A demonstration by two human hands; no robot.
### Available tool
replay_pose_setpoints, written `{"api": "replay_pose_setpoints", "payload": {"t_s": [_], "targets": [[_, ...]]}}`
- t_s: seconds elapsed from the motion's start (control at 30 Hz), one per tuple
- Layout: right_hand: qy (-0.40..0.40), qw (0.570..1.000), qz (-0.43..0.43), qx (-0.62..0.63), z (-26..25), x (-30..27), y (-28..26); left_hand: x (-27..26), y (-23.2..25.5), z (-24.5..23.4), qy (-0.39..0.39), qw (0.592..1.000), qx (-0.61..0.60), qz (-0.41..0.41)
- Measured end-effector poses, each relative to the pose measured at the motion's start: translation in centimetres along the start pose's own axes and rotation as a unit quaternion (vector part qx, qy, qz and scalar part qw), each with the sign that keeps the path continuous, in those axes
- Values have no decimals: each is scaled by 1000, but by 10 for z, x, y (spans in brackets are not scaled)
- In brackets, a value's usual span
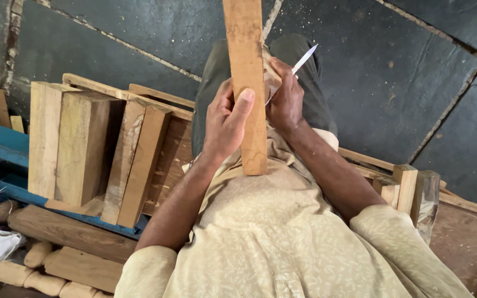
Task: The person holds a rectangular wooden plank between their legs and uses a white marker to draw lines along its length. They repeatedly pick up planks from a nearby stack, mark them, and place them back down.
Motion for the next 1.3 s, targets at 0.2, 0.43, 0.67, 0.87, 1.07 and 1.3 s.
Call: {"api": "replay_pose_setpoints", "payload": {"t_s": [0.2, 0.43, 0.67, 0.87, 1.07, 1.3], "targets": [[-37, 999, 6, -1, -7, 4, -8, -4, -3, 2, 12, 999, -26, -16], [-53, 999, -3, -4, -17, -4, 2, -5, -2, 8, 4, 998, -61, -13], [-34, 999, 41, 12, -11, -20, 7, 4, 3, -2, -59, 997, -44, -22], [-46, 997, 58, -15, -9, -14, 8, 17, 3, -4, -75, 995, -54, -31], [-75, 996, 49, -15, -14, -13, 3, 14, 5, -12, -88, 996, -9, -34], [-98, 991, 86, 38, -31, -10, -3, 15, 2, -15, -118, 992, -10, -37]]}}
Point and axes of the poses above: each hand's wrist, its own x-axis towards the middle knuckle, its own z-axis out of the palm, y = z × x, the point moved 1 cm from there along x, towards the middle knuckle, and after that the axes turned 8 degrees about x, right-handed, at the moved point
